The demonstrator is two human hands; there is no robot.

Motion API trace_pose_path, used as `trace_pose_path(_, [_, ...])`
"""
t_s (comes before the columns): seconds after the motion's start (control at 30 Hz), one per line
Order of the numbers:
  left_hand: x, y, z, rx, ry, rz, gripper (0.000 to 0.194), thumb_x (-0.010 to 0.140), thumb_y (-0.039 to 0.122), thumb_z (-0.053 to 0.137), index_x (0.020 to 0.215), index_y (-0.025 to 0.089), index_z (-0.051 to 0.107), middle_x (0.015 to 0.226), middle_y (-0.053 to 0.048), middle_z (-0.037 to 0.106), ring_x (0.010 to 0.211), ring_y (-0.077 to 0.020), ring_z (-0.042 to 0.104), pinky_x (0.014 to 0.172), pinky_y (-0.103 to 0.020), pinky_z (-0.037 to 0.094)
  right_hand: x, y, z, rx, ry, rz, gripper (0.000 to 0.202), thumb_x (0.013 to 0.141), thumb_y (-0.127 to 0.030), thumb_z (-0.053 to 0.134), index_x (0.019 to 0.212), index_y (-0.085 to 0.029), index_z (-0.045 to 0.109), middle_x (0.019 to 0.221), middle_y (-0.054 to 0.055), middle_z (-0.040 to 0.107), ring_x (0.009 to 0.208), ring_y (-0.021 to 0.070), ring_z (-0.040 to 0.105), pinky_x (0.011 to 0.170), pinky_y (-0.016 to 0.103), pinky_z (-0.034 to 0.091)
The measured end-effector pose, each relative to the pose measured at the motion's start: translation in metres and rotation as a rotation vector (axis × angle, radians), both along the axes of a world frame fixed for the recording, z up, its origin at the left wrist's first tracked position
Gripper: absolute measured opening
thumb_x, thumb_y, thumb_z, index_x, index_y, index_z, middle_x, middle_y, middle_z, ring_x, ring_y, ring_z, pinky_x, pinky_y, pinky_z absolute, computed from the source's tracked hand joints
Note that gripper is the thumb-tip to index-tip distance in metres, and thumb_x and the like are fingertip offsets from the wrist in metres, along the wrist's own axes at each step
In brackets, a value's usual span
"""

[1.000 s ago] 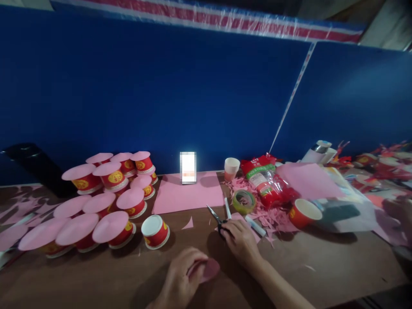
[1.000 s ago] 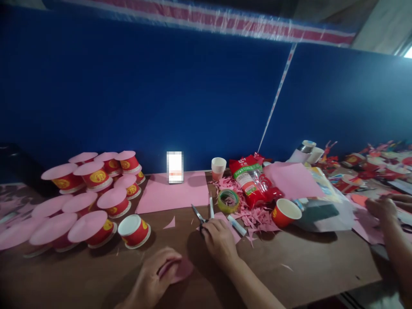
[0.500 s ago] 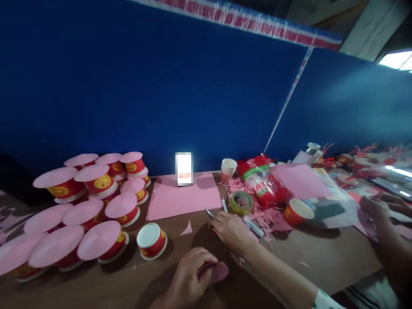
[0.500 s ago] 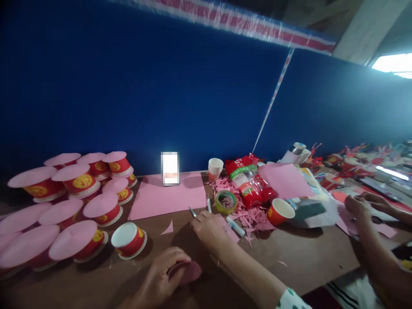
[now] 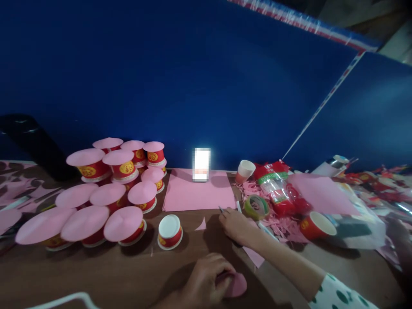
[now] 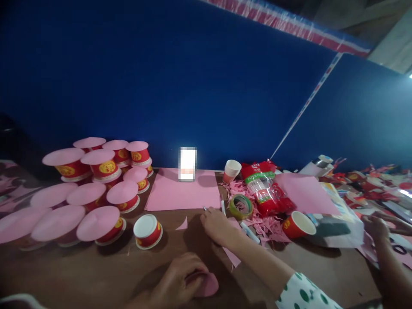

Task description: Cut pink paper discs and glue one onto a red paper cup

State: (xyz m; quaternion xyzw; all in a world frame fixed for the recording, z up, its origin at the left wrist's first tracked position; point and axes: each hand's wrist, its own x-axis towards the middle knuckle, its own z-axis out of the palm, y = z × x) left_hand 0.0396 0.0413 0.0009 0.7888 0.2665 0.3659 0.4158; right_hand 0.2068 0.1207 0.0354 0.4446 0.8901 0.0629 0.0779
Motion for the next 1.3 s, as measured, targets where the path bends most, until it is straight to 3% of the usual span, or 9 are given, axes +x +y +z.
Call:
trace_pose_path(0.37, [-0.001,-0.002,0.001,0.031,0.006,-0.003,0.021,0.066,0.006,0.054,0.079,0.020,0.062,0.073,-0.001,0.065,0.069,-0.0131,0.057,0.063,-0.020,0.040,-0.051,0.007,0.023,-0.071,0.142,0.042,0.011,0.085,-0.019,0.047,0.085,-0.016,0.057,0.087,0.006,0.060,0.081,0.0182,0.051,0.072,0.029,0.039])
trace_pose_path(0.5, [-0.001,-0.002,0.003,0.030,0.000,-0.020,0.020,0.065,0.005,0.055,0.078,0.020,0.061,0.074,0.000,0.065,0.068,-0.0122,0.057,0.063,-0.019,0.040,-0.054,0.007,0.022,-0.095,0.125,0.069,0.016,0.087,-0.027,0.046,0.088,-0.016,0.057,0.088,0.007,0.061,0.083,0.0196,0.052,0.072,0.030,0.040])
trace_pose_path(0.67, [-0.001,-0.001,0.002,0.027,0.020,-0.021,0.019,0.065,0.006,0.056,0.078,0.019,0.060,0.075,0.000,0.064,0.069,-0.0117,0.057,0.063,-0.019,0.039,-0.063,0.004,0.015,-0.146,0.068,0.040,0.013,0.085,-0.020,0.047,0.086,-0.014,0.058,0.087,0.009,0.062,0.082,0.0202,0.054,0.070,0.029,0.041])
trace_pose_path(0.77, [-0.001,-0.001,0.002,0.048,0.033,-0.016,0.020,0.065,0.005,0.055,0.078,0.019,0.060,0.074,0.000,0.064,0.069,-0.0118,0.056,0.063,-0.019,0.039,-0.053,0.004,0.020,-0.154,0.110,-0.023,0.013,0.085,-0.021,0.046,0.088,-0.015,0.058,0.088,0.008,0.062,0.083,0.0189,0.054,0.070,0.027,0.041])
trace_pose_path(0.97, [-0.002,-0.002,-0.003,0.046,0.053,-0.047,0.024,0.065,0.005,0.054,0.083,0.020,0.061,0.077,-0.001,0.064,0.072,-0.0127,0.056,0.066,-0.021,0.039,0.005,0.006,0.036,-0.109,0.302,-0.290,0.017,0.088,-0.023,0.041,0.088,-0.017,0.057,0.086,0.005,0.061,0.082,0.0148,0.055,0.071,0.023,0.037])
trace_pose_path(1.1, [-0.001,-0.002,-0.007,0.038,0.070,-0.060,0.023,0.067,0.006,0.054,0.084,0.021,0.060,0.078,0.000,0.064,0.073,-0.0130,0.055,0.066,-0.021,0.039,0.021,-0.004,0.030,-0.189,0.329,-0.273,0.021,0.088,-0.030,0.043,0.084,-0.018,0.060,0.082,0.004,0.063,0.078,0.0151,0.056,0.068,0.023,0.036])
trace_pose_path(1.3, [-0.002,-0.001,-0.003,0.043,0.079,-0.060,0.019,0.070,0.009,0.054,0.083,0.020,0.060,0.077,-0.001,0.064,0.072,-0.0128,0.056,0.065,-0.021,0.039,0.012,-0.018,0.019,-0.223,0.350,-0.249,0.025,0.086,-0.038,0.044,0.087,-0.020,0.062,0.085,0.004,0.065,0.079,0.0161,0.057,0.067,0.022,0.037])
